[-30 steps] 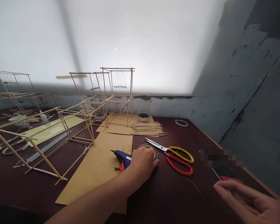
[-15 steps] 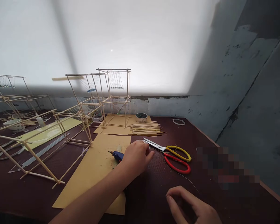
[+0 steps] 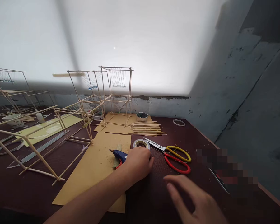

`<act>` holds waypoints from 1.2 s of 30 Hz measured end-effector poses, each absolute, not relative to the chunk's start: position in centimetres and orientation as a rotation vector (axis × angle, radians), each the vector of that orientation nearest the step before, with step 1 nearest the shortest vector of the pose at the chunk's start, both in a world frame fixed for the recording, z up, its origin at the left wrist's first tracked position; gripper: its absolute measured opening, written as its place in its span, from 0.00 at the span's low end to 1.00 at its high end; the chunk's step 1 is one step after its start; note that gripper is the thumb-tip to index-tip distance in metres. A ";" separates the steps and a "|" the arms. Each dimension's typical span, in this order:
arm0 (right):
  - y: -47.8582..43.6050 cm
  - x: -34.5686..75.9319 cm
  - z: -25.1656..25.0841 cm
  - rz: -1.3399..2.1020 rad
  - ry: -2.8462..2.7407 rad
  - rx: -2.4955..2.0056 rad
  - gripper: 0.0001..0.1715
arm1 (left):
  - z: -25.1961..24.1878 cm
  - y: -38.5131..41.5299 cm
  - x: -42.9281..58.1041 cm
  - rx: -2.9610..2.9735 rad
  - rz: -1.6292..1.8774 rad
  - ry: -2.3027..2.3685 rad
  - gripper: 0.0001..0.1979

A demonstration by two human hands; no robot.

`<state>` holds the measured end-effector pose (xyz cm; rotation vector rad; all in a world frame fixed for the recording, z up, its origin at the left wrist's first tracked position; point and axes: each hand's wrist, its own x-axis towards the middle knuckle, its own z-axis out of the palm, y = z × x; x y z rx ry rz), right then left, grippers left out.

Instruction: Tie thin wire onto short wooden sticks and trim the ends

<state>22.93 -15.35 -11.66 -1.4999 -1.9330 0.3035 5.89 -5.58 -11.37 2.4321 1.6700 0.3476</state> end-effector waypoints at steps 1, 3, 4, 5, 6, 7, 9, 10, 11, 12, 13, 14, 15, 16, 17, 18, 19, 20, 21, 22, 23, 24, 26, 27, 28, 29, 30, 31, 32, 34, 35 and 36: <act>-14.1 24.1 -11.0 0.243 -1.947 -1.568 0.19 | -11.4 -5.6 5.9 2.459 0.363 1.653 0.19; -11.2 26.2 -10.0 0.137 -1.987 -1.723 0.20 | -11.6 -5.6 6.0 2.530 0.392 1.604 0.19; -9.6 27.1 -9.6 0.097 -2.021 -1.815 0.20 | -11.7 -5.7 6.0 2.566 0.399 1.580 0.19; -8.2 27.8 -9.5 0.101 -2.088 -1.898 0.20 | -11.8 -5.7 6.0 2.596 0.401 1.562 0.19; -6.8 28.3 -9.4 0.124 -2.151 -1.958 0.20 | -11.9 -5.7 6.1 2.618 0.401 1.546 0.18; -5.6 28.6 -9.5 0.163 -2.217 -1.994 0.19 | -11.9 -5.7 6.1 2.627 0.405 1.535 0.18; -3.8 28.8 -10.0 0.240 -2.294 -2.032 0.18 | -12.0 -5.6 6.2 2.620 0.426 1.520 0.18; -3.1 28.8 -10.3 0.264 -2.310 -2.041 0.19 | -12.0 -5.6 6.2 2.610 0.433 1.514 0.18; -2.7 28.8 -10.7 0.273 -2.311 -2.052 0.21 | -12.0 -5.6 6.2 2.601 0.432 1.508 0.18; -2.4 28.7 -10.9 0.271 -2.304 -2.063 0.22 | -12.0 -5.7 6.2 2.596 0.423 1.503 0.18; -2.2 28.7 -11.1 0.263 -2.293 -2.079 0.22 | -11.9 -5.7 6.2 2.595 0.408 1.498 0.18; -2.1 28.6 -11.2 0.256 -2.283 -2.095 0.21 | -11.9 -5.7 6.3 2.592 0.391 1.496 0.18; -2.1 28.6 -11.3 0.260 -2.281 -2.107 0.18 | -11.9 -5.8 6.3 2.586 0.379 1.498 0.18; -2.0 28.5 -11.2 0.272 -2.287 -2.115 0.15 | -11.9 -5.8 6.3 2.575 0.370 1.505 0.18; -2.0 28.4 -11.0 0.283 -2.296 -2.121 0.12 | -11.9 -5.8 6.3 2.564 0.364 1.514 0.18; -2.0 28.3 -10.8 0.284 -2.305 -2.128 0.10 | -11.9 -5.8 6.4 2.552 0.357 1.522 0.18; -2.0 28.2 -10.6 0.273 -2.309 -2.137 0.09 | -11.9 -5.8 6.3 2.544 0.351 1.527 0.17; -1.9 28.2 -10.5 0.251 -2.310 -2.149 0.09 | -11.9 -5.8 6.3 2.545 0.348 1.524 0.17; -1.9 28.1 -10.3 0.216 -2.305 -2.163 0.09 | -12.0 -5.7 6.3 2.551 0.347 1.518 0.17; -1.9 28.1 -10.2 0.173 -2.295 -2.177 0.09 | -12.0 -5.7 6.2 2.558 0.351 1.510 0.17; -1.9 28.1 -10.1 0.127 -2.282 -2.191 0.10 | -12.0 -5.7 6.2 2.564 0.355 1.503 0.17; -1.9 28.1 -10.0 0.080 -2.266 -2.201 0.11 | -12.0 -5.7 6.1 2.567 0.358 1.501 0.17; -2.0 28.3 -9.8 -0.037 -2.213 -2.235 0.13 | -11.8 -5.7 6.1 2.570 0.346 1.504 0.17; -2.1 28.4 -9.6 -0.113 -2.176 -2.248 0.13 | -11.7 -5.7 6.0 2.570 0.333 1.507 0.17; -2.1 28.6 -9.3 -0.195 -2.134 -2.252 0.14 | -11.7 -5.7 6.0 2.573 0.318 1.508 0.17; -2.2 28.7 -9.0 -0.278 -2.089 -2.246 0.15 | -11.6 -5.8 6.0 2.575 0.304 1.508 0.17; -2.3 28.9 -8.6 -0.357 -2.043 -2.234 0.17 | -11.5 -5.8 6.0 2.577 0.294 1.508 0.17; -2.3 29.1 -8.3 -0.419 -1.999 -2.224 0.18 | -11.4 -5.8 6.0 2.578 0.287 1.508 0.17; -2.3 29.3 -7.9 -0.452 -1.961 -2.220 0.21 | -11.4 -5.8 6.0 2.580 0.283 1.507 0.17; -2.1 29.8 -7.2 -0.457 -1.884 -2.245 0.25 | -11.3 -5.8 6.0 2.583 0.279 1.513 0.17; -1.9 30.1 -6.9 -0.441 -1.846 -2.257 0.26 | -11.3 -5.8 6.0 2.582 0.280 1.519 0.17; -1.6 30.4 -6.6 -0.422 -1.807 -2.259 0.27 | -11.3 -5.8 6.0 2.580 0.282 1.523 0.17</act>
